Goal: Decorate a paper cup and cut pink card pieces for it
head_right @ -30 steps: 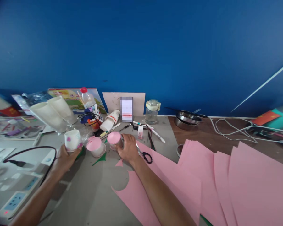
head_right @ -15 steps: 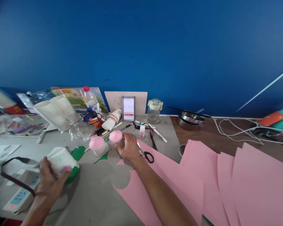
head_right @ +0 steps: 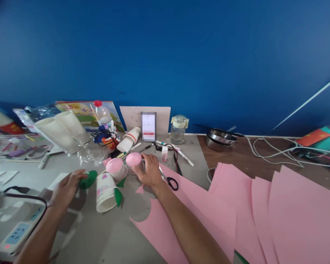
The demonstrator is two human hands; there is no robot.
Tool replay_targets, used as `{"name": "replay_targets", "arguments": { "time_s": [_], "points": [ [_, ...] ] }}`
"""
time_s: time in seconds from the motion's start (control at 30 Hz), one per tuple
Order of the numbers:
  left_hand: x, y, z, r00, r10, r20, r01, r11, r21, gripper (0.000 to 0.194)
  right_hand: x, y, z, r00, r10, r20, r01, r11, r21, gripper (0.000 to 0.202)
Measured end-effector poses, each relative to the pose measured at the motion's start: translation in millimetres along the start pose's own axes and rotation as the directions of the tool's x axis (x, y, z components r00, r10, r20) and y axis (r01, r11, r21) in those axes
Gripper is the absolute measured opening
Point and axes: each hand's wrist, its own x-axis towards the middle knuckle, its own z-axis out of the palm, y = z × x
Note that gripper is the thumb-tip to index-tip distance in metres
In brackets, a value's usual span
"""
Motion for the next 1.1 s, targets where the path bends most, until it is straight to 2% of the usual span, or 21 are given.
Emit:
{"name": "replay_targets", "arguments": {
  "time_s": [0.1, 0.17, 0.3, 0.37, 0.43, 0.5, 0.6, 0.67, 0.73, 0.8, 0.93, 1.1],
  "points": [
    [3, -1, 8.5, 0.982, 0.14, 0.126, -0.169, 0.949, 0.266, 0.042, 1, 1, 0, 1.0, 0.003, -0.014, -0.003, 1.0, -0.001, 0.048],
    [0, -2, 9.4, 0.967, 0.164, 0.193, -0.226, 0.903, 0.366, 0.042, 1, 1, 0, 1.0, 0.006, -0.017, -0.006, 1.0, -0.003, 0.048],
    [-6, 0, 1.4, 0.964, 0.069, 0.257, -0.179, 0.882, 0.435, 0.043, 2, 3, 1, 0.999, 0.025, -0.022, -0.025, 1.0, -0.002, 0.05],
    [-5, 7, -0.3, 0.963, 0.131, 0.237, -0.225, 0.876, 0.426, 0.043, 3, 3, 2, 0.999, 0.039, -0.036, -0.039, 0.999, -0.001, 0.05],
    [-3, 19, 2.0, 0.939, 0.272, 0.209, -0.337, 0.844, 0.416, 0.044, 2, 3, 2, 0.998, 0.048, -0.044, -0.048, 0.999, 0.002, 0.049],
    [-4, 32, 5.8, 0.902, 0.352, 0.248, -0.425, 0.824, 0.374, 0.043, 2, 4, 1, 0.997, 0.054, -0.048, -0.054, 0.999, 0.007, 0.048],
    [-19, 50, 8.1, 0.804, 0.453, 0.385, -0.516, 0.853, 0.075, 0.04, 2, 5, 0, 0.996, 0.049, -0.069, -0.047, 0.999, 0.023, 0.049],
    [-34, 60, 7.4, 0.752, 0.539, 0.38, -0.58, 0.814, -0.008, 0.034, 3, 5, -1, 0.996, 0.042, -0.082, -0.039, 0.999, 0.036, 0.05],
    [-49, 68, 8.9, 0.695, 0.64, 0.328, -0.669, 0.743, -0.031, 0.028, 4, 4, -1, 0.996, 0.039, -0.086, -0.035, 0.998, 0.049, 0.051],
    [-61, 75, 15.2, 0.628, 0.697, 0.345, -0.722, 0.688, -0.075, 0.029, 4, 3, -1, 0.995, 0.049, -0.088, -0.043, 0.996, 0.072, 0.054],
    [-73, 88, 34.5, 0.502, 0.722, 0.477, -0.78, 0.616, -0.111, 0.029, 2, 2, -4, 0.99, 0.101, -0.102, -0.084, 0.984, 0.16, 0.056],
    [-80, 103, 38.8, 0.421, 0.675, 0.606, -0.773, 0.617, -0.15, 0.029, 0, 3, -6, 0.987, 0.11, -0.12, -0.081, 0.972, 0.219, 0.058]
  ]
}}
